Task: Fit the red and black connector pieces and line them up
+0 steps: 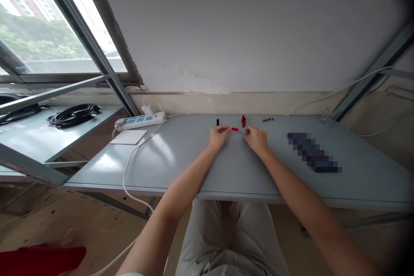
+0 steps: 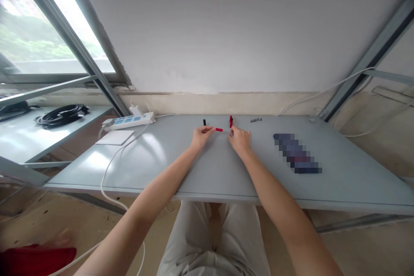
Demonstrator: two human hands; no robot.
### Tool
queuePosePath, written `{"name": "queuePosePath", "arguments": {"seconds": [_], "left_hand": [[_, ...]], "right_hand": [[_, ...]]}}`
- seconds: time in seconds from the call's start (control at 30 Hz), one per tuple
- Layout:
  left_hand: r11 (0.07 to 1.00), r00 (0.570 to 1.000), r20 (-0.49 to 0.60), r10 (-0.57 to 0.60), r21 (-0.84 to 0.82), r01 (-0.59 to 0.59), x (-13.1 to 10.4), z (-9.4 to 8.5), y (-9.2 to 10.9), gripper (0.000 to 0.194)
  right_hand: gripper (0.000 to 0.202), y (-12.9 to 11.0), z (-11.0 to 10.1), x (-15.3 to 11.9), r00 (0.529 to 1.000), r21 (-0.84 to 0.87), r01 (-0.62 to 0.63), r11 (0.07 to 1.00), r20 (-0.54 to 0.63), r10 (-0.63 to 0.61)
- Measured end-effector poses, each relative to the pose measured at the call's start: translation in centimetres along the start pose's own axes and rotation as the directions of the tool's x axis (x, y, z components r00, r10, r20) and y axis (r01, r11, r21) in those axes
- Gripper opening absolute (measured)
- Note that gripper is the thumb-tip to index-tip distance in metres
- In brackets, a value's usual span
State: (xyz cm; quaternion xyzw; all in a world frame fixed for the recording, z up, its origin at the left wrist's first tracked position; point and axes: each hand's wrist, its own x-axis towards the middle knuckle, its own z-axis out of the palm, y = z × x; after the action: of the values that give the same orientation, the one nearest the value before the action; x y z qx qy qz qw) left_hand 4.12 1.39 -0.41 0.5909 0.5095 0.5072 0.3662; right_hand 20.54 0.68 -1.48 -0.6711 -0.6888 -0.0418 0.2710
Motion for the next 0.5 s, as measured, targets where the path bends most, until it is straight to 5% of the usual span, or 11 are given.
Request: {"name": "queuePosePath", "arguments": {"seconds": [0.23, 0.5], "left_hand": [[0.979, 0.992, -0.003, 0.122, 0.165, -0.12, -0.19, -0.12, 0.1, 0.022], [0.988, 0.997, 0.0, 0.073, 0.137, -0.073, -0.03, -0.18, 0.08, 0.024]], "right_hand": [[0.008, 0.05, -0.32, -0.08, 0.999, -0.034, 0.05, 0.998, -0.011, -0.051], [0.009, -0.06, -0.4, -0.27, 0.991, -0.076, 0.118, 0.99, -0.048, -0.122]]}}
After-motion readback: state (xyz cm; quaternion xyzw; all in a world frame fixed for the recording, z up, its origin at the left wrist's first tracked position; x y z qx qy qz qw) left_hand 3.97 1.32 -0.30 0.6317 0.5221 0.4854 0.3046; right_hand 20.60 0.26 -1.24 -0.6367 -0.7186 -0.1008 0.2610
